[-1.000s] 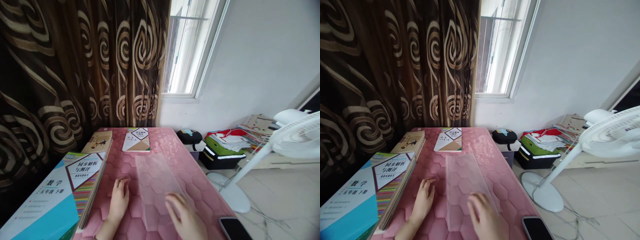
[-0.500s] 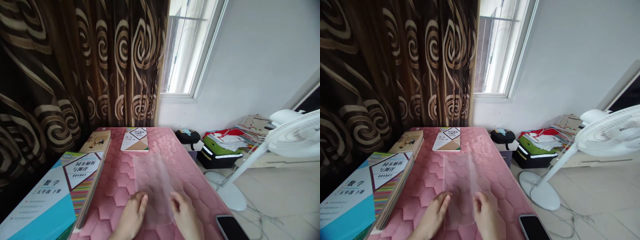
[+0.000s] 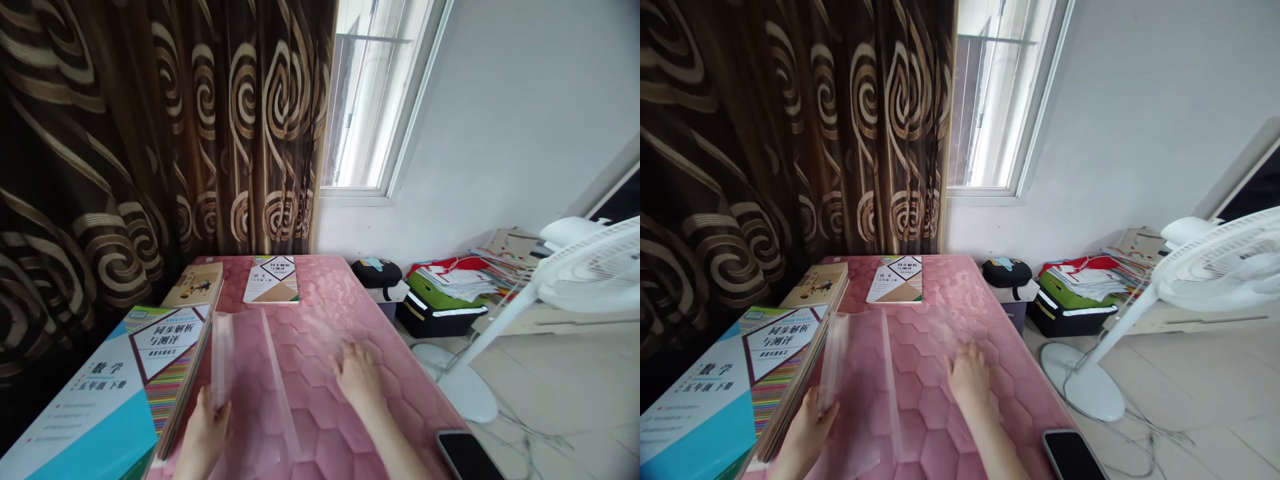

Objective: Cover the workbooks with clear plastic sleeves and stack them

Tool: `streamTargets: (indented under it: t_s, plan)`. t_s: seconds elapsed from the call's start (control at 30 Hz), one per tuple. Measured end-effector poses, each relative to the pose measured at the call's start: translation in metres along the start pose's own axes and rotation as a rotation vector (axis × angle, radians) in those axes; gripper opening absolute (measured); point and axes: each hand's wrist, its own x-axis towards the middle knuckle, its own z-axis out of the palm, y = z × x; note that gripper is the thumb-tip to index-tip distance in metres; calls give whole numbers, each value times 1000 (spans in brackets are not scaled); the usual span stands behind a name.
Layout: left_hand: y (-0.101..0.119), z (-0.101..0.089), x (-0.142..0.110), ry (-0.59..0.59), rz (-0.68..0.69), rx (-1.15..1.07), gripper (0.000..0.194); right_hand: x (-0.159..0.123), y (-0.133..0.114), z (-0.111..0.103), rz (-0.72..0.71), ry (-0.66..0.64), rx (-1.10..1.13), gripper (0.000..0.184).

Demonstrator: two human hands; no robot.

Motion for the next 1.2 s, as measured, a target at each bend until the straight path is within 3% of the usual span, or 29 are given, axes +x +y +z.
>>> streamTargets:
  t_s: [0.1, 0.23, 0.33, 0.53, 0.77, 0.9, 0.97, 1.1, 1.2]
  plan:
    - [-13, 7, -4, -65, -53, -52, 29, 28, 27, 17, 189, -93, -142, 46]
    - [-9, 10, 0, 56, 59, 153, 35, 37, 43, 27, 150, -233, 20, 30]
    - [2, 2, 9, 37, 70, 305, 38, 40, 63, 21, 83, -185, 53, 30]
    - [8, -1, 26, 21, 96, 538, 39, 39, 109, 19, 107, -141, -63, 35]
    - [14, 2, 13, 88, 227, 818, 46, 23, 102, 28, 183, -214, -88, 39]
    - [33, 7, 2, 128, 257, 988, 57, 23, 98, 21, 200, -266, -94, 40]
    - [50, 17, 0, 37, 315, 986, 59, 24, 95, 18, 206, -286, -99, 41]
    - [82, 42, 1, -334, 497, 792, 53, 23, 88, 15, 217, -304, -119, 40]
    - [86, 56, 1, -506, 539, 672, 54, 22, 89, 15, 231, -309, -119, 39]
